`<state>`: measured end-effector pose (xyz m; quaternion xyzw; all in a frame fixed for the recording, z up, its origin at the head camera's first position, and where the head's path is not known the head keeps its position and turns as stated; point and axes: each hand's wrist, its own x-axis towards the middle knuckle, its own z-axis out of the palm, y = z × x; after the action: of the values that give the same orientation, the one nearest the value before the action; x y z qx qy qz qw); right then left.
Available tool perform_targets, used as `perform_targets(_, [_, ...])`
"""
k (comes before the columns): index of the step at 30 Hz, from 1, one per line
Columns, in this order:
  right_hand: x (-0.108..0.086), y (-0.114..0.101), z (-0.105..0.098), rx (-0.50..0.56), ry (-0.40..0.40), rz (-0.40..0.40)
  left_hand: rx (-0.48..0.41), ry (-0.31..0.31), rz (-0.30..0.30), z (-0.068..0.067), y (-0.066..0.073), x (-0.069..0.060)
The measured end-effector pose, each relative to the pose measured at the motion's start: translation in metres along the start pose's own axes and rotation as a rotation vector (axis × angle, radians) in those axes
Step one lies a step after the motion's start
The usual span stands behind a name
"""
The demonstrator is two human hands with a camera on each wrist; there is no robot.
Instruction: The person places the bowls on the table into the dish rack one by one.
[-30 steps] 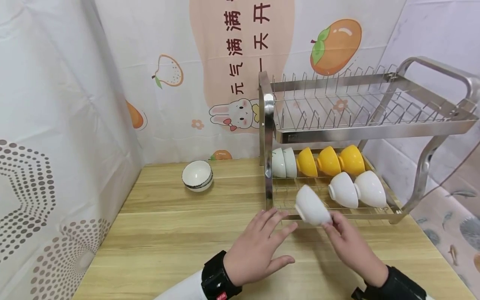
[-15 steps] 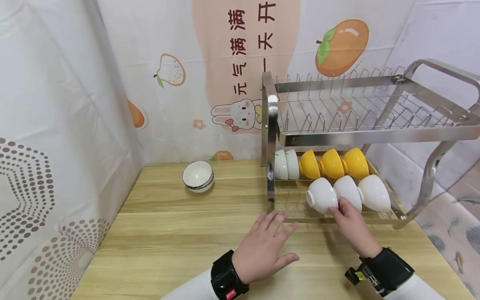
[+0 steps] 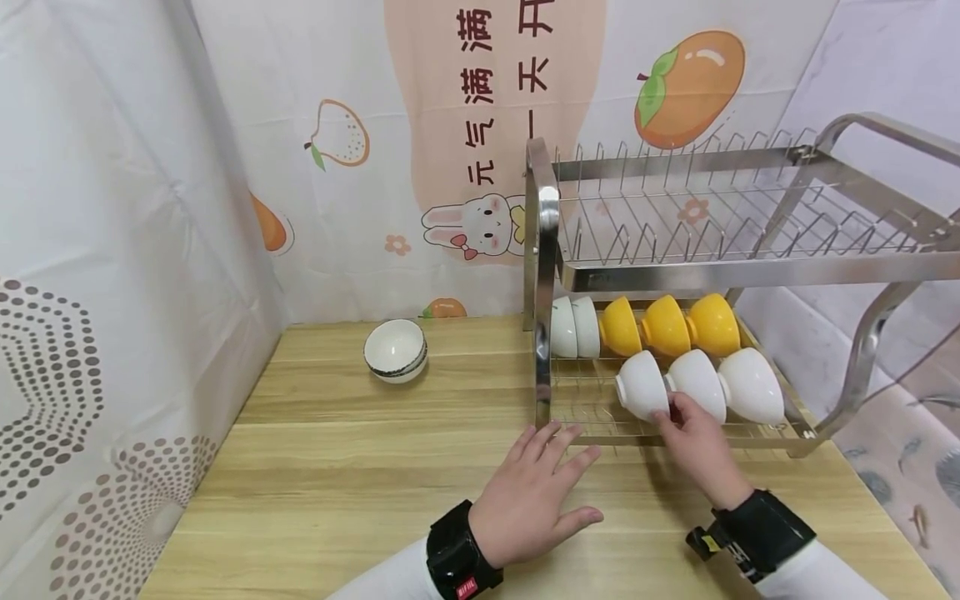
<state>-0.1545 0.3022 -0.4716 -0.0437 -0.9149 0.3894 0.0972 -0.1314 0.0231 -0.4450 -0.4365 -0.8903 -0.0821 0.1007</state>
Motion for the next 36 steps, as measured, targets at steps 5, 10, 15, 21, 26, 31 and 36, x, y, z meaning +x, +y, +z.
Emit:
perform_targets(5, [-0.001,0.003,0.002,-0.063,0.039,-0.047,0.001,-0.003,-0.001,0.000,0.001,-0.002])
perform_targets(10, [-0.002,0.005,0.001,-0.077,0.023,-0.052,0.017,0.000,-0.005,0.000,0.002,-0.005])
perform_targets(15, [-0.006,0.005,-0.001,-0.023,-0.022,-0.026,-0.003,-0.015,-0.022,-0.001,0.001,-0.007])
perform_targets(21, [-0.020,0.004,-0.007,0.052,-0.041,-0.044,-0.003,-0.022,-0.092,-0.008,-0.007,-0.013])
perform_targets(26, [-0.042,-0.006,-0.011,0.024,-0.039,-0.081,0.014,-0.014,-0.144,-0.014,-0.015,-0.023])
perform_targets(31, [-0.069,-0.020,-0.007,-0.032,-0.032,-0.182,0.000,0.000,-0.210,-0.017,-0.023,-0.036])
perform_targets(36, [-0.090,-0.024,-0.003,-0.155,-0.014,-0.341,-0.023,0.014,-0.252,-0.020,-0.029,-0.047])
